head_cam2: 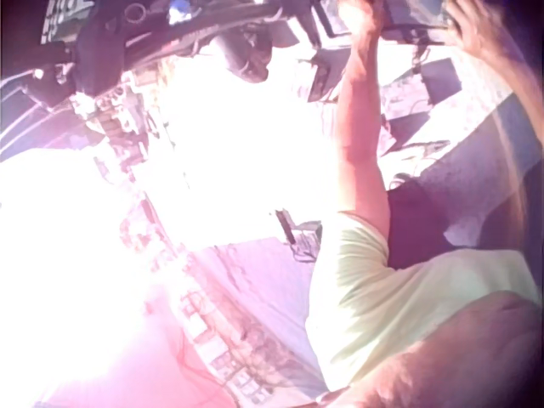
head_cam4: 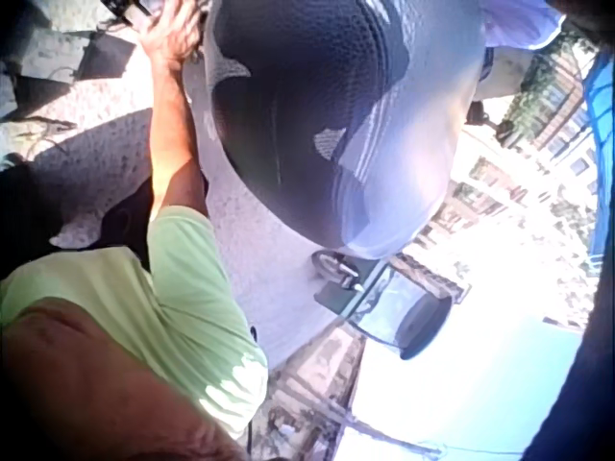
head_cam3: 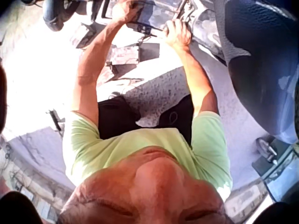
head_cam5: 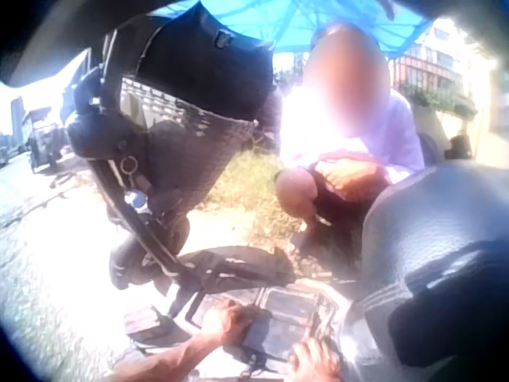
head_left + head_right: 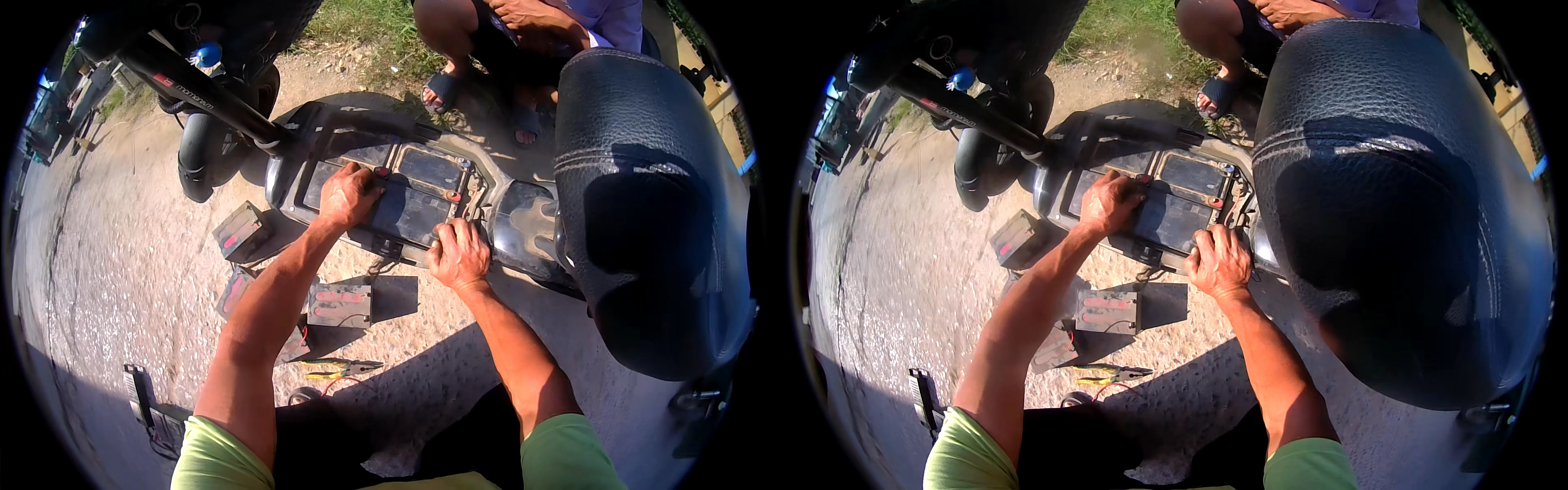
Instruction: The person installs several batteries into the under-seat compartment of a scooter. They place each battery into the compartment, connect the red and black wires between them, and tighten the terminal nuts using a wrench and pliers.
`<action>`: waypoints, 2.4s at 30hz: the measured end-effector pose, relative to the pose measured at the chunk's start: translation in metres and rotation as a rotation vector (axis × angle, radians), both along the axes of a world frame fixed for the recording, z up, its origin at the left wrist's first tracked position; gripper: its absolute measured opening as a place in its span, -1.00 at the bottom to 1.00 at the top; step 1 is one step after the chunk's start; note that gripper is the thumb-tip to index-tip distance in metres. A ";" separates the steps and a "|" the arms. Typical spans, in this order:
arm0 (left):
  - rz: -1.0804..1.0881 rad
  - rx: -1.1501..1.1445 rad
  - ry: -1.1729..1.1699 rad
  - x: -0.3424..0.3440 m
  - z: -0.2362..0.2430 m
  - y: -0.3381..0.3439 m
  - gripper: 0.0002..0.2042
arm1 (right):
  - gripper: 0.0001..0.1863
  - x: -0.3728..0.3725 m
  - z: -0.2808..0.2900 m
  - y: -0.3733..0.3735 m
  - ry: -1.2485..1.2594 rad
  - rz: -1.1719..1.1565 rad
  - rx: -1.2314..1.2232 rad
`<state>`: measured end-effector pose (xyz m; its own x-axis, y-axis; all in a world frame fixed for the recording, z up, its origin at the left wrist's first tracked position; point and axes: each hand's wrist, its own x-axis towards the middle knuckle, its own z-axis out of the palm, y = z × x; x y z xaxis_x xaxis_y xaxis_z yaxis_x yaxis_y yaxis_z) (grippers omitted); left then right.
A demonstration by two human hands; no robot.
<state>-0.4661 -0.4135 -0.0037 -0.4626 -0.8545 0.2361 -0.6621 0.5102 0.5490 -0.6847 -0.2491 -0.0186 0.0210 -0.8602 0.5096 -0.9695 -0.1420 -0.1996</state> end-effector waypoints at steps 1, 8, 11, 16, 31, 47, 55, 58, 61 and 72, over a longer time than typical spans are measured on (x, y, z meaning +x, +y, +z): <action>0.041 -0.016 -0.025 -0.002 -0.002 0.002 -0.75 | -0.72 -0.001 0.002 0.000 -0.009 0.005 0.001; -0.037 0.008 0.003 0.008 -0.004 0.001 -0.71 | -0.72 0.003 0.001 -0.001 0.010 0.000 -0.010; 0.073 0.029 -0.058 0.000 0.005 0.004 -0.69 | -0.72 0.004 0.005 -0.001 0.005 0.012 -0.004; -0.028 -0.094 0.031 0.004 -0.004 0.001 -0.77 | -0.72 0.006 0.003 -0.005 0.020 0.018 -0.036; -0.287 -0.169 0.191 0.024 -0.015 -0.016 -0.70 | -0.71 0.012 0.009 -0.007 0.116 0.015 0.028; -0.232 -0.172 0.108 0.022 -0.017 -0.017 -0.78 | -0.72 0.008 0.004 -0.010 0.126 -0.006 0.040; -0.218 -0.018 -0.071 0.007 -0.003 -0.015 -0.72 | -0.76 0.004 -0.002 -0.001 0.064 0.025 0.047; -0.211 -0.003 -0.075 0.013 -0.002 -0.011 -0.73 | -0.82 0.010 0.013 -0.001 -0.176 0.032 0.103; -0.255 0.035 -0.132 0.023 0.004 -0.017 -0.70 | -0.81 0.009 0.029 0.015 -0.432 0.118 0.098; -0.190 -0.042 -0.164 0.007 0.003 -0.021 -0.59 | -0.86 0.022 0.051 0.150 -1.025 -0.126 0.841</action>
